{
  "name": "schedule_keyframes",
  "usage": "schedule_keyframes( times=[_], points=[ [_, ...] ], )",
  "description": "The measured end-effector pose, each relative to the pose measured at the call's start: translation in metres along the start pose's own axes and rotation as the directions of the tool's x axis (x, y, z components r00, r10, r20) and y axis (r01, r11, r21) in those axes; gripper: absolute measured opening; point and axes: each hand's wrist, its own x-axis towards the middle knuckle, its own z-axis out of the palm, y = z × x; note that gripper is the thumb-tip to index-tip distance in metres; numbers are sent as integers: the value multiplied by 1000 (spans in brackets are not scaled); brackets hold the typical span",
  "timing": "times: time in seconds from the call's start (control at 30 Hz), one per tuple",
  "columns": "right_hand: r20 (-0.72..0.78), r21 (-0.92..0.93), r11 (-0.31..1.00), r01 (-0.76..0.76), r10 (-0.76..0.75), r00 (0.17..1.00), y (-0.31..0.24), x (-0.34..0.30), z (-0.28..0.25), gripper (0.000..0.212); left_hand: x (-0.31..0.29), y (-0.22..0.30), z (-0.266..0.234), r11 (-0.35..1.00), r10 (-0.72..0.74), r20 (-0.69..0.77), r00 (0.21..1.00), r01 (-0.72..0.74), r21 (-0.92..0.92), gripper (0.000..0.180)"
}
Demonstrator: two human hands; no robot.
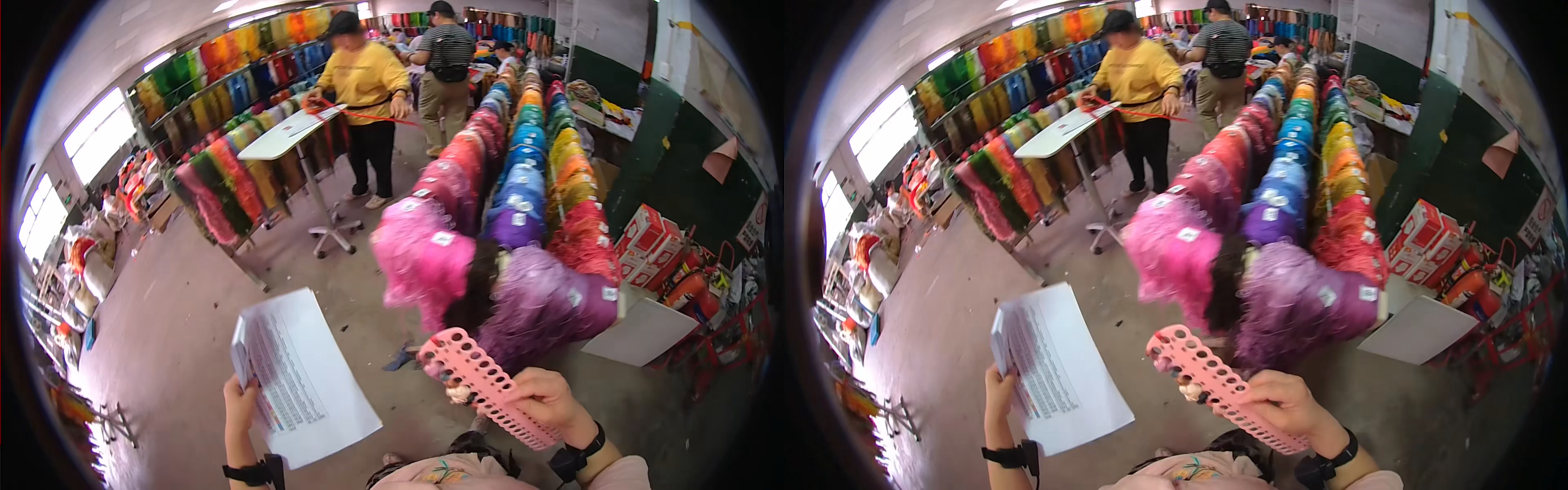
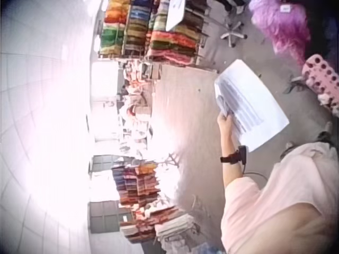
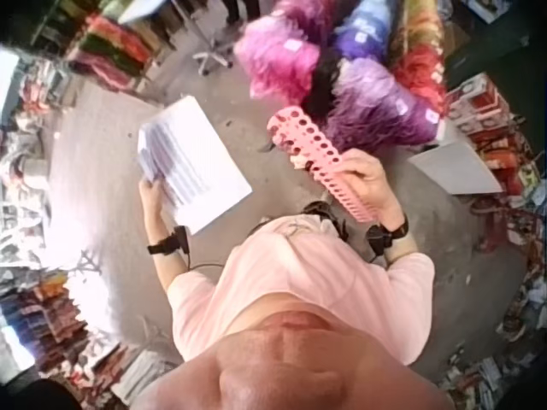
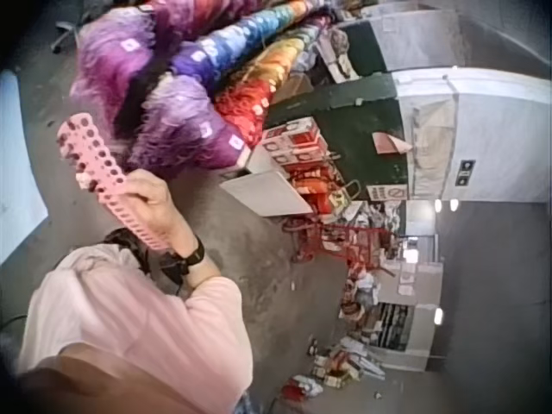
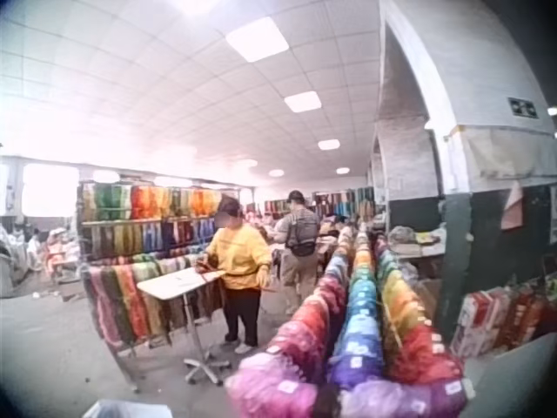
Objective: The person pulls strands of thread from various bundles on a rack, compares them to a chart, and loops them through the holes of a pink organizer. They repeat this process for several different colors before placing the organizer and chart onto a table.
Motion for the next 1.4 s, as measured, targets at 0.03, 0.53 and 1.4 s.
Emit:
schedule_keyframes(
  times=[0.03,0.53,1.4],
  points=[
    [24,12,1000,-6,5,1000,1,14,13,15,-14,-13,-10,998,25,-36,999,-22,65,11],
    [-256,367,917,-156,260,931,65,254,268,8,84,-111,-124,965,-10,30,1000,2,263,11],
    [-841,316,908,-275,402,362,232,569,161,8,657,-76,71,868,236,637,734,-454,202,32]
  ],
)
